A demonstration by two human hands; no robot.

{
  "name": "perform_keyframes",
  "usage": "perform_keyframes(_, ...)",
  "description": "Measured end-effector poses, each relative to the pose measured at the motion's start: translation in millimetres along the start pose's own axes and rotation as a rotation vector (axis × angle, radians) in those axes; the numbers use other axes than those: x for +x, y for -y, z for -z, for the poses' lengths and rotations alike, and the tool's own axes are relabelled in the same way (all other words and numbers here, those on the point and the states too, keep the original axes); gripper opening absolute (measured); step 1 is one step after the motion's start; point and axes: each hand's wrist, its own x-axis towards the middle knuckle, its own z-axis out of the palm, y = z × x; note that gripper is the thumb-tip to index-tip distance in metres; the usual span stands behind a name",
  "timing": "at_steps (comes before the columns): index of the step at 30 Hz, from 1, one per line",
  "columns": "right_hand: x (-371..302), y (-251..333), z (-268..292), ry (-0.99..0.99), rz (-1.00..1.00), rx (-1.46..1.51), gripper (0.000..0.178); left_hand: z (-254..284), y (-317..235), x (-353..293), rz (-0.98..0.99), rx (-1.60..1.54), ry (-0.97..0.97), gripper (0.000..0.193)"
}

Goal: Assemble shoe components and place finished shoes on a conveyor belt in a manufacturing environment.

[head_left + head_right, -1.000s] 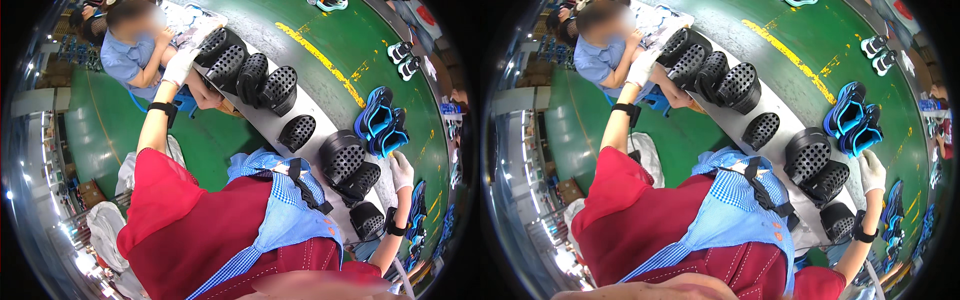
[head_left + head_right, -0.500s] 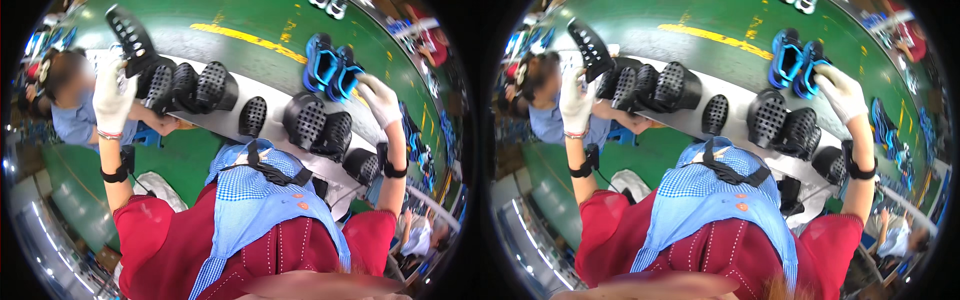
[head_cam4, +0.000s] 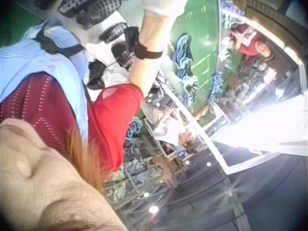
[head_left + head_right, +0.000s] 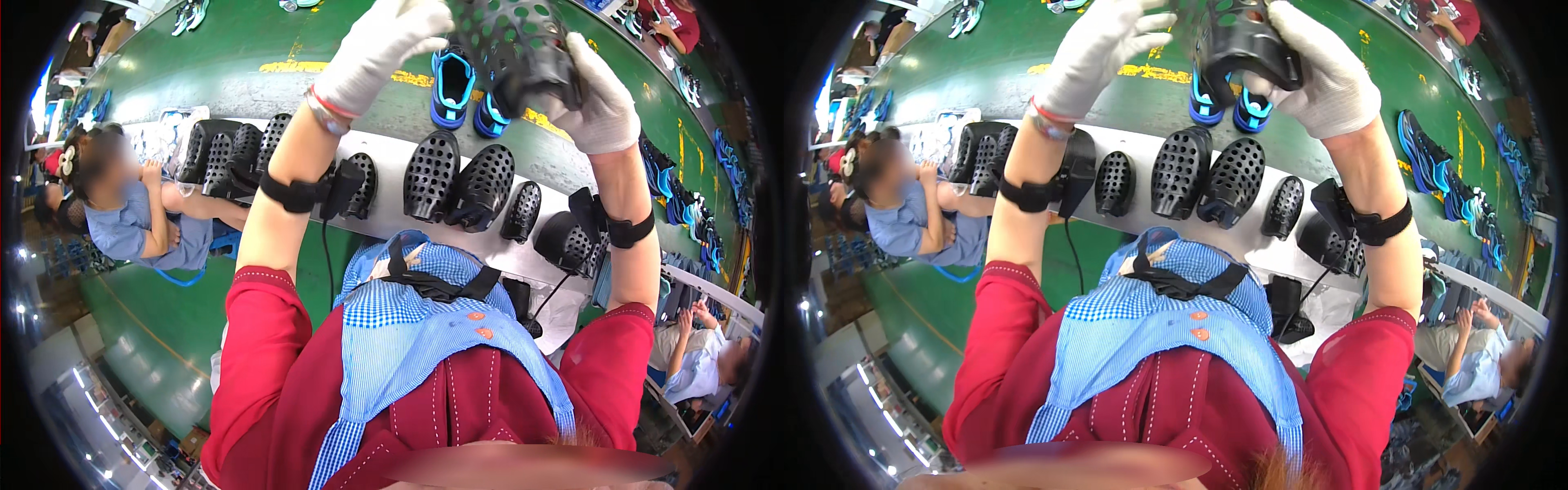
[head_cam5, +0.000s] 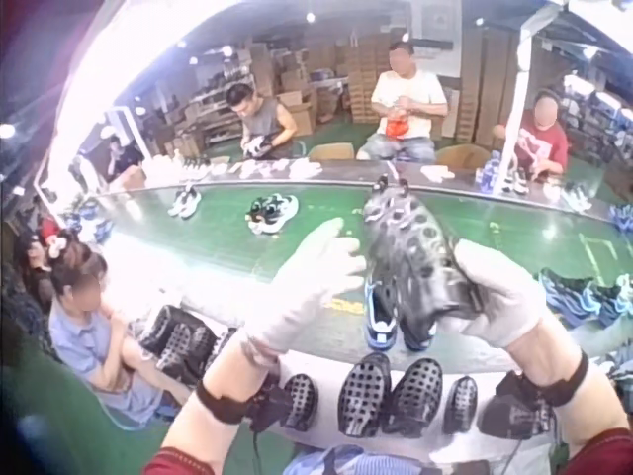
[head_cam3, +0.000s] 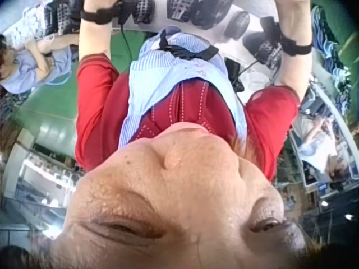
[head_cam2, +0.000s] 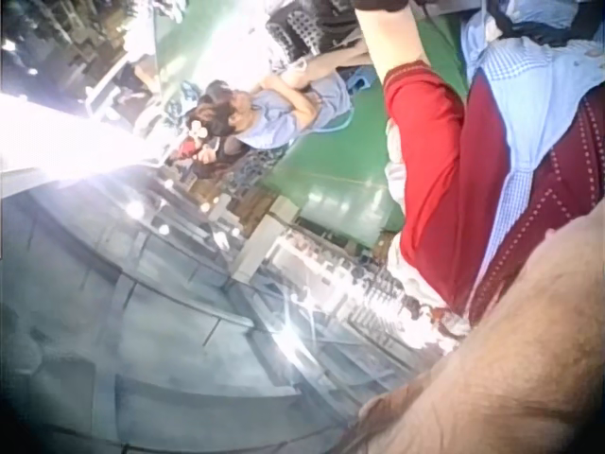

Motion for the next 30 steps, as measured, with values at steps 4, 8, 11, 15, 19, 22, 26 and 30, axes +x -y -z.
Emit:
perform_keyframes(4,10.6,-10.5,-7.8,0.206,0.441,-0.001,0.060,-36.9,4.6,17.0,-0.041,-0.462,0.271,0.060)
perform_keyframes(8,-0.9,-14.0,-8.7,0.274,-0.913,1.057,0.046,-63.0,-13.8,9.8,-0.019,-0.503,0.003,0.058)
perform_keyframes(11,4.4,-17.9,-8.4,0.439,-0.859,0.105,0.042,-34.9,9.7,14.5,-0.003,-0.371,-0.106,0.032)
perform_keyframes(15,14.4,6.3,-27.0,0.564,-0.147,-0.471,0.040,-2.5,29.5,28.8,-0.073,-0.012,-0.329,0.012)
perform_keyframes(19,33.8,4.4,-66.1,0.631,-0.814,-0.614,0.061,33.5,70.1,46.1,0.067,-0.197,-0.538,0.016)
perform_keyframes(22,32.5,-18.5,-78.8,0.675,-0.861,-0.602,0.060,49.0,97.8,53.9,0.081,-0.143,-0.580,0.021)
perform_keyframes(26,34.7,-47.1,-88.6,0.748,-0.935,-0.566,0.056,51.2,127.4,50.1,0.316,-0.151,-0.775,0.035)
perform_keyframes(30,32.3,-75.4,-87.0,0.857,-1.095,-0.606,0.049,100.5,189.2,25.7,0.442,0.755,-0.344,0.046)
